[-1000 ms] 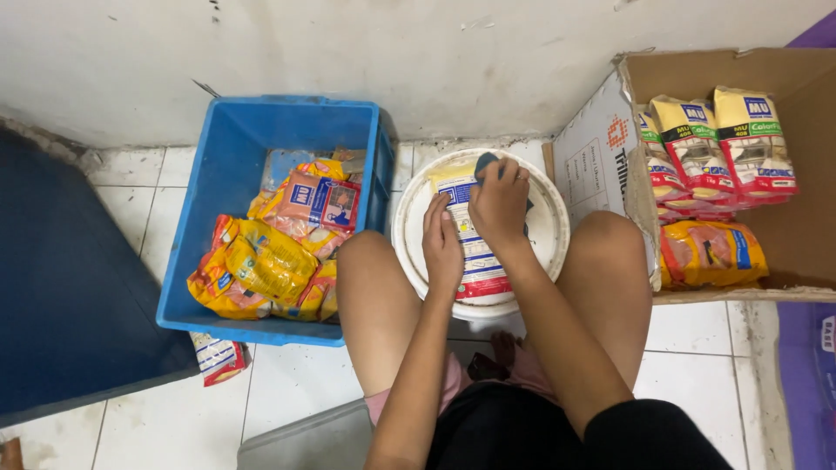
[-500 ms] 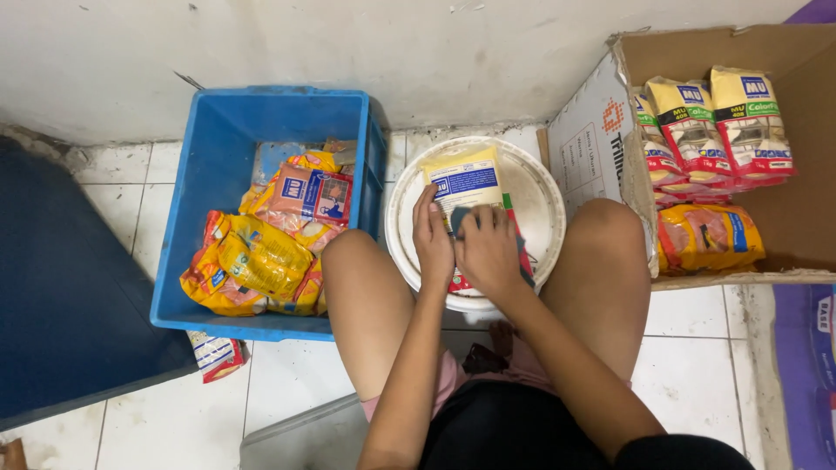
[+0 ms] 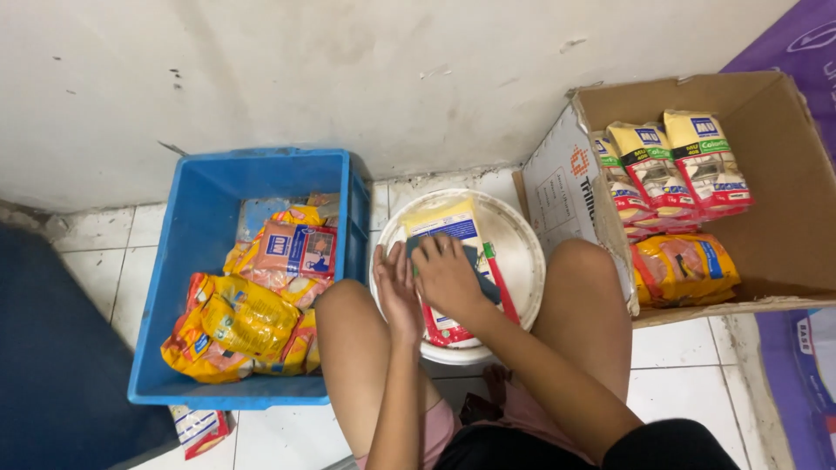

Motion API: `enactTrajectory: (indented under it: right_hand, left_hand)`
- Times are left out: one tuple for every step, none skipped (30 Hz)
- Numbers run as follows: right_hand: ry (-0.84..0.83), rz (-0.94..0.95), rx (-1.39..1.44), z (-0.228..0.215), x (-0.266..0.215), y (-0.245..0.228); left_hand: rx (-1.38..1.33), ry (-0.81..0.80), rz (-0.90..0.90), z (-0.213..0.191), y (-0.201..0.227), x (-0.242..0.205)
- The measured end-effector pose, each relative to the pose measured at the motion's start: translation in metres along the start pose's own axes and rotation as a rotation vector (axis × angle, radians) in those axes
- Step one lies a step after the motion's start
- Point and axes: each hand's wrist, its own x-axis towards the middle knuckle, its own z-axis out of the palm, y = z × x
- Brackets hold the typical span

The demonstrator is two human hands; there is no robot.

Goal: Cleaning a package of building material with a cloth while sitting on the floor.

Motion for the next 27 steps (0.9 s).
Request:
enactTrajectory:
  right_hand:
    - [0.003, 0.006, -0.008, -0.01, -0.011, -0.004]
    - [-0.005, -0.084, 0.034, -0.02, -0.024, -0.011]
    - [-0.013, -0.173, 0.076, -0.03, -0.038, -0.019]
    - [-0.013, -0.18, 0.078, -0.026, -0.05, -0.023]
    - [0.057, -0.258, 0.1, -0.022, -0.061, -0.027]
    - [0.129, -0.326, 0.122, -0.018, -0.073, -0.034]
    - [0.13, -0.323, 0.125, -0.034, -0.081, -0.036]
    - [0.097, -0.287, 0.18, -0.049, -0.089, -0.038]
    - [0.065, -0.251, 0.236, -0.064, -0.096, -0.039]
    - [0.068, -0.251, 0.229, -0.063, -0.107, -0.035]
    - [0.081, -0.169, 0.215, -0.06, -0.118, -0.032]
    - [0.088, -0.082, 0.205, -0.059, -0.133, -0.031]
    - [0.086, -0.076, 0.202, -0.059, -0.141, -0.026]
    - [0.099, 0.073, 0.224, -0.06, -0.149, -0.021]
    - [0.112, 0.222, 0.246, -0.061, -0.157, -0.015]
    - [0.106, 0.219, 0.245, -0.059, -0.155, -0.01]
    - [0.124, 0.292, 0.207, -0.058, -0.153, -0.005]
    - [0.147, 0.368, 0.169, -0.055, -0.149, 0.0]
    - [0.147, 0.368, 0.168, -0.042, -0.139, 0.009]
    - [0.203, 0.362, 0.069, -0.03, -0.129, 0.018]
    - [0.258, 0.356, -0.031, -0.018, -0.119, 0.027]
    - [0.259, 0.353, -0.031, -0.011, -0.101, 0.035]
    - [0.313, 0.347, -0.023, -0.005, -0.083, 0.044]
    - [0.373, 0.342, -0.015, 0.002, -0.061, 0.052]
    - [0.38, 0.34, -0.014, 0.009, -0.046, 0.063]
    - [0.392, 0.368, 0.018, 0.017, -0.032, 0.072]
    - [0.404, 0.395, 0.049, 0.024, -0.018, 0.081]
  left_hand:
    - [-0.003, -0.009, -0.003, -0.001, 0.009, 0.002]
    - [0.076, -0.035, 0.022, -0.004, 0.018, 0.002]
    - [0.154, -0.06, 0.047, -0.007, 0.028, 0.002]
    - [0.153, -0.055, 0.051, -0.006, 0.032, 0.001]
    - [0.2, -0.093, 0.068, -0.004, 0.037, 0.001]
    - [0.253, -0.139, 0.081, -0.004, 0.044, 0.001]
    - [0.257, -0.139, 0.08, -0.004, 0.041, 0.0]
    - [0.335, -0.19, 0.076, -0.002, 0.038, 0.001]
    - [0.413, -0.242, 0.072, 0.0, 0.036, 0.001]
    - [0.409, -0.247, 0.075, 0.007, 0.033, -0.001]
    - [0.495, -0.267, 0.085, 0.014, 0.03, -0.002]
    - [0.584, -0.286, 0.086, 0.018, 0.026, -0.007]
    - [0.582, -0.29, 0.081, 0.022, 0.021, -0.009]
    - [0.695, -0.315, 0.1, 0.027, 0.016, -0.011]
    - [0.809, -0.34, 0.118, 0.031, 0.011, -0.013]
    - [0.806, -0.335, 0.114, 0.028, -0.001, -0.015]
    - [1.017, -0.365, 0.315, 0.026, -0.013, -0.017]
    - [1.225, -0.396, 0.523, 0.024, -0.024, -0.017]
    - [1.224, -0.396, 0.523, 0.026, -0.025, -0.017]
    - [1.305, -0.346, 0.468, 0.029, -0.026, -0.018]
    - [1.385, -0.293, 0.41, 0.031, -0.027, -0.019]
    - [1.384, -0.29, 0.412, 0.029, -0.029, -0.018]
    - [1.384, -0.299, 0.427, 0.027, -0.031, -0.018]
    - [1.386, -0.309, 0.448, 0.026, -0.033, -0.015]
    - [1.386, -0.307, 0.456, 0.026, -0.032, -0.013]
    - [1.384, -0.32, 0.458, 0.024, -0.032, -0.013]
    - [1.382, -0.333, 0.46, 0.023, -0.032, -0.014]
